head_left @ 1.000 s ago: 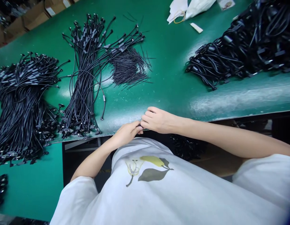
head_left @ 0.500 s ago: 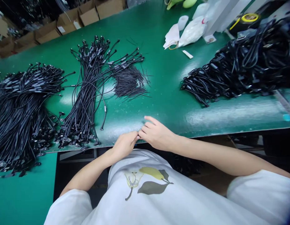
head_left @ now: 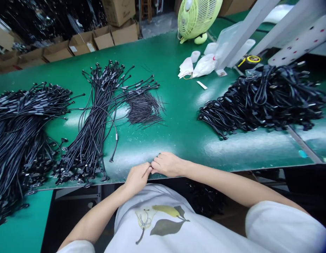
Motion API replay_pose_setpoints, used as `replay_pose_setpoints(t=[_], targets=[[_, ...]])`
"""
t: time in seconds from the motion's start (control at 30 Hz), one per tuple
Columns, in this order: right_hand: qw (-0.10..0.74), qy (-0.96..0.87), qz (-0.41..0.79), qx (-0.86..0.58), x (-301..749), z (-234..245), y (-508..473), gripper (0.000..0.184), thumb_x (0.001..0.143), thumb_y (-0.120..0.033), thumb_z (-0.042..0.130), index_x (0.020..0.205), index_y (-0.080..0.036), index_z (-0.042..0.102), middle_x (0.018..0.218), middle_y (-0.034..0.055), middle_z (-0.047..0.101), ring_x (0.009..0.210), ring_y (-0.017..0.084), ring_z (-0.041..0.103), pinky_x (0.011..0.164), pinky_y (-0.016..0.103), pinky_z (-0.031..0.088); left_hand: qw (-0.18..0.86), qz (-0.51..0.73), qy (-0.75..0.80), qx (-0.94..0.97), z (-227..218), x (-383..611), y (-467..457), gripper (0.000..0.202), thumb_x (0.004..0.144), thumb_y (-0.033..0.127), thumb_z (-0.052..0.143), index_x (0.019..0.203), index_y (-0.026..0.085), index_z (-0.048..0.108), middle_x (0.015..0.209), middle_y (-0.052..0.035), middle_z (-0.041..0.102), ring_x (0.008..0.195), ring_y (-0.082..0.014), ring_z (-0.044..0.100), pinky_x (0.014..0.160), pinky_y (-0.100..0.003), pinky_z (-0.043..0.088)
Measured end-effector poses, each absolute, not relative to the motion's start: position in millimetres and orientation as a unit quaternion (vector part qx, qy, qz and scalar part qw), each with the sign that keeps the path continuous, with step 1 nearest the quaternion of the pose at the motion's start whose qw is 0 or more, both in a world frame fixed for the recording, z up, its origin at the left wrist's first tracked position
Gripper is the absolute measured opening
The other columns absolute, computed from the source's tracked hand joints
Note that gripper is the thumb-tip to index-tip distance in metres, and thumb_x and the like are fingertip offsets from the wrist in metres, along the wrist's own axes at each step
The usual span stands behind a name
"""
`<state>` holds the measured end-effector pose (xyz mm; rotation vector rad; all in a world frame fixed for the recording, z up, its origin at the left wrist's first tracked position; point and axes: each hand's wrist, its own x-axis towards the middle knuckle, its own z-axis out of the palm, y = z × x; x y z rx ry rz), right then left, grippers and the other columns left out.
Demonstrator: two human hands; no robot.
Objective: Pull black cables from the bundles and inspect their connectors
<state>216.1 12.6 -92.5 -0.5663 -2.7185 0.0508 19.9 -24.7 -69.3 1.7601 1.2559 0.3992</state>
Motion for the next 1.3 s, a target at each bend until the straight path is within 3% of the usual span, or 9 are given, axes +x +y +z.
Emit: replay_pose_setpoints(t=[0.1, 0.2, 0.4, 0.5, 0.73, 0.83, 0.97, 1.17, 1.3], targets=[[0.206, -0.943, 0.096, -0.244, 224.3, -79.1, 32.0, 0.048, 0.101, -0.053, 0.033, 0.088, -0.016, 0.061, 0.079, 0.0056, 0.061, 0.073, 0.018, 0.054, 0.069, 0.032, 0.037, 0.502, 0.193, 0.535, 0.652, -74.7, 17.7, -23.2, 0.032, 0.094, 0.041, 0.043, 0.074, 0.021, 0.056, 0.062, 0.0008, 0.051, 0.06, -0.0158, 0.044, 0.061, -0.027, 0.029], [0.278, -0.855, 0.136, -0.415, 242.6, -66.1, 67.0, 0.03, 0.1, -0.041, 0.042, 0.101, -0.017, 0.06, 0.095, 0.0086, 0.061, 0.086, 0.02, 0.056, 0.074, 0.032, 0.042, 0.568, 0.245, 0.548, 0.563, -82.0, 16.8, -22.9, 0.038, 0.093, 0.051, 0.042, 0.081, 0.019, 0.058, 0.054, 0.0042, 0.044, 0.053, -0.0134, 0.041, 0.057, -0.026, 0.03], [0.162, -0.796, 0.051, -0.581, 266.5, -81.9, 119.8, 0.015, 0.089, -0.024, 0.051, 0.079, -0.016, 0.059, 0.082, 0.0099, 0.058, 0.072, 0.022, 0.054, 0.066, 0.033, 0.04, 0.687, 0.413, 0.491, 0.341, -75.0, 22.8, -17.8, 0.041, 0.081, 0.056, 0.062, 0.079, 0.016, 0.054, 0.056, 0.0081, 0.034, 0.047, -0.0065, 0.032, 0.047, -0.021, 0.028], [0.181, -0.789, 0.073, -0.582, 264.3, -83.2, 104.1, 0.014, 0.087, -0.022, 0.05, 0.075, -0.017, 0.055, 0.08, 0.0091, 0.059, 0.07, 0.021, 0.055, 0.065, 0.032, 0.04, 0.7, 0.453, 0.469, 0.292, -58.8, 19.9, -18.0, 0.041, 0.078, 0.052, 0.069, 0.081, 0.014, 0.056, 0.059, 0.0072, 0.036, 0.049, -0.0052, 0.033, 0.047, -0.02, 0.029], [0.265, -0.677, 0.532, -0.433, 219.7, -64.9, 21.5, 0.017, 0.089, -0.037, 0.051, 0.085, -0.021, 0.051, 0.068, 0.0009, 0.067, 0.066, 0.017, 0.064, 0.067, 0.03, 0.048, 0.739, 0.444, 0.426, 0.274, -41.6, 23.1, -27.0, 0.052, 0.076, 0.051, 0.073, 0.11, 0.018, 0.05, 0.059, 0.009, 0.039, 0.046, -0.0057, 0.033, 0.045, -0.018, 0.03], [0.322, -0.622, 0.583, -0.412, 195.2, -68.1, 2.8, 0.017, 0.086, -0.036, 0.055, 0.089, -0.021, 0.048, 0.068, -0.0018, 0.064, 0.059, 0.015, 0.062, 0.062, 0.029, 0.049, 0.738, 0.441, 0.42, 0.291, -46.2, 28.6, -28.5, 0.061, 0.076, 0.052, 0.072, 0.119, 0.017, 0.048, 0.059, 0.0091, 0.039, 0.047, -0.0065, 0.034, 0.046, -0.019, 0.031], [0.323, -0.719, 0.442, -0.427, 183.5, -69.9, -6.3, 0.01, 0.091, -0.027, 0.049, 0.093, -0.019, 0.055, 0.076, 0.0, 0.062, 0.058, 0.012, 0.058, 0.058, 0.025, 0.045, 0.658, 0.443, 0.467, 0.391, -56.1, 27.1, -26.6, 0.053, 0.086, 0.049, 0.059, 0.126, 0.013, 0.053, 0.062, 0.0064, 0.042, 0.049, -0.0084, 0.036, 0.049, -0.022, 0.034], [0.255, -0.921, -0.097, -0.279, 188.2, -53.1, -8.5, 0.025, 0.096, -0.013, 0.042, 0.083, -0.016, 0.063, 0.079, 0.0064, 0.063, 0.074, 0.017, 0.056, 0.069, 0.032, 0.041, 0.495, 0.367, 0.541, 0.573, -58.8, 15.5, -22.5, 0.037, 0.085, 0.027, 0.057, 0.121, 0.024, 0.065, 0.089, -0.0039, 0.067, 0.084, -0.0183, 0.059, 0.079, -0.027, 0.046], [0.21, -0.953, -0.184, -0.115, 189.8, -35.9, -2.7, 0.023, 0.094, -0.01, 0.04, 0.094, -0.013, 0.063, 0.111, 0.012, 0.064, 0.104, 0.022, 0.055, 0.089, 0.037, 0.04, 0.606, 0.298, 0.502, 0.541, -56.8, 7.1, -24.9, 0.032, 0.086, 0.034, 0.055, 0.11, 0.017, 0.069, 0.053, 0.003, 0.052, 0.051, -0.0126, 0.046, 0.053, -0.023, 0.039]])
